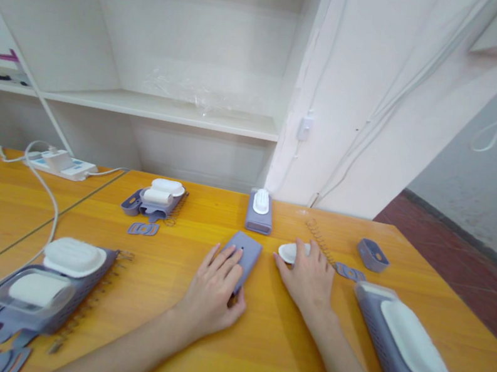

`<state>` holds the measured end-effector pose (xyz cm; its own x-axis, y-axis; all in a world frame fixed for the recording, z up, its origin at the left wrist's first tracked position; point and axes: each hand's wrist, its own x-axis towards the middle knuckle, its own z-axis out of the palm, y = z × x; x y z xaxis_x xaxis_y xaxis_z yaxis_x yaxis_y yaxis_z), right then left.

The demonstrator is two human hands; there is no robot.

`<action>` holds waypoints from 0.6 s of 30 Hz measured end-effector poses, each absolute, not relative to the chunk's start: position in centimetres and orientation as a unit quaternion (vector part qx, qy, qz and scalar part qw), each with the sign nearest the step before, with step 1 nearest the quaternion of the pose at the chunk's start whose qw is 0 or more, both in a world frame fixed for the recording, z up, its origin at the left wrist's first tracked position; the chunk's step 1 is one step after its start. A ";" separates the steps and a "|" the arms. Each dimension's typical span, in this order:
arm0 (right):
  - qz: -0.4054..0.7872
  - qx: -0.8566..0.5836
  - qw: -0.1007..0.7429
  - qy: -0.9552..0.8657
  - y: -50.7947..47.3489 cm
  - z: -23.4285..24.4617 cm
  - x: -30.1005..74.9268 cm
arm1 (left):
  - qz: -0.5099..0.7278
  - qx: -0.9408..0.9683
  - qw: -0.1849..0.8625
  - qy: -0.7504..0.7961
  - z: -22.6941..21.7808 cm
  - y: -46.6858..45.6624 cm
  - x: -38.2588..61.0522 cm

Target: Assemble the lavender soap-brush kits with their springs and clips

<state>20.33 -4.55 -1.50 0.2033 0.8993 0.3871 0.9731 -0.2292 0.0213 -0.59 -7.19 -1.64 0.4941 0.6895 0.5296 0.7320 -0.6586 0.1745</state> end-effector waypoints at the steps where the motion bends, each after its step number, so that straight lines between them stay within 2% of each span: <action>1: -0.157 -0.769 0.115 -0.609 -4.5 -1.4 20.3 | -0.280 -0.862 0.032 -0.420 -1.6 -7.0 -0.7; 6: -0.117 -0.790 0.102 -0.594 -4.8 0.1 20.6 | -0.263 -0.842 0.036 -0.470 -1.8 -6.0 -1.6; 11: -0.052 -0.808 0.036 -0.586 -5.1 1.4 22.3 | -0.271 -0.831 0.042 -0.484 -1.9 -5.7 -1.5; 13: -0.010 -0.811 0.046 -0.583 -5.1 2.4 23.0 | -0.280 -0.828 0.047 -0.484 -1.8 -5.7 -1.3; 15: 0.064 -0.809 0.113 -0.573 -5.0 3.8 23.5 | -0.290 -0.818 0.055 -0.493 -1.8 -5.6 -1.2; 18: 0.296 -0.718 0.316 -0.546 -5.1 6.2 23.6 | -0.307 -0.788 0.068 -0.529 -2.1 -5.4 -1.2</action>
